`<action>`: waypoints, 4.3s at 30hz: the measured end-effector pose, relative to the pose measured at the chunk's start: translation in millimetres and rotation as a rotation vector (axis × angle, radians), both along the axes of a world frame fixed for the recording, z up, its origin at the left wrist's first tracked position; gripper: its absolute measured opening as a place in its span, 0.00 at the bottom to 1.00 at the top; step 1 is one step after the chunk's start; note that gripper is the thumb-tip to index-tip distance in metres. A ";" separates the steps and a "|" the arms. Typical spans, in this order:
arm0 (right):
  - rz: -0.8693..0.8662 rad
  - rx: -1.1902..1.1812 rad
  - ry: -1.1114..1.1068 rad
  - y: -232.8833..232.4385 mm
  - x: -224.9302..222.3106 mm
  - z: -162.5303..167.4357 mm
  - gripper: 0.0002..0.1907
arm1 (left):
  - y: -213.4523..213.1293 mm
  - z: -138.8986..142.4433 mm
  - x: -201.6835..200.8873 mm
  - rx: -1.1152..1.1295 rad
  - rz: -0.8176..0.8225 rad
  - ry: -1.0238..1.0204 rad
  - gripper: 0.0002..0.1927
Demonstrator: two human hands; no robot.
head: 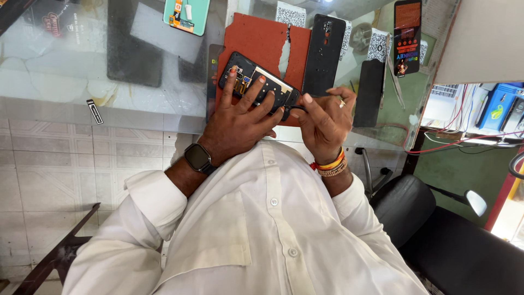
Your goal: The person disassembles a smartphone, removes the battery, and reassembles the device using a screwdriver. They handle the phone body, battery, and screws, then tighten the screws to secure the back cover.
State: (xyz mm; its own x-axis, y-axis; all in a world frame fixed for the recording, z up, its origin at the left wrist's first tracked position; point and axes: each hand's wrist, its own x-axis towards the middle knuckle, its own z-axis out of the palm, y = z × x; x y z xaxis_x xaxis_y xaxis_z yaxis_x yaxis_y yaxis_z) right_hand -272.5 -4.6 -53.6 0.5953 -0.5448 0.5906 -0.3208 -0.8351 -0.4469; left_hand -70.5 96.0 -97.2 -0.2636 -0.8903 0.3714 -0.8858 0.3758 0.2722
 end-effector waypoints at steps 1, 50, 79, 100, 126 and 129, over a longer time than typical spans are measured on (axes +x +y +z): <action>0.017 0.025 0.010 -0.2 -0.4 0.9 0.23 | 0.2 0.0 -0.2 -0.009 -0.002 -0.001 0.26; -0.059 -0.077 -0.009 8.5 9.7 16.7 0.28 | 5.5 29.3 43.0 -0.006 0.183 0.192 0.15; -0.391 0.059 -0.228 -44.2 -12.7 -42.5 0.34 | 2.8 12.1 44.4 -0.086 0.263 0.630 0.28; -0.138 0.402 -0.477 -4.9 24.7 -21.6 0.39 | 7.7 22.4 49.7 -0.052 0.382 0.774 0.12; 0.035 0.419 -0.216 -26.3 117.4 -21.4 0.36 | 15.4 6.7 72.3 0.118 0.308 0.590 0.35; 0.024 0.415 -0.200 -27.3 117.2 -23.5 0.36 | 14.8 6.3 72.3 0.122 0.311 0.595 0.35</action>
State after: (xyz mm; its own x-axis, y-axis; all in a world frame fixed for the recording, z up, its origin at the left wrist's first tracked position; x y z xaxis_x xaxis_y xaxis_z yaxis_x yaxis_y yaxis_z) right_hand -155.3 -31.9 -77.1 0.5067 -0.7474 0.4298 -0.1770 -0.5781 -0.7966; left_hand 1.7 110.8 -90.9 0.2292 -0.9363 0.2661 -0.6337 0.0640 0.7709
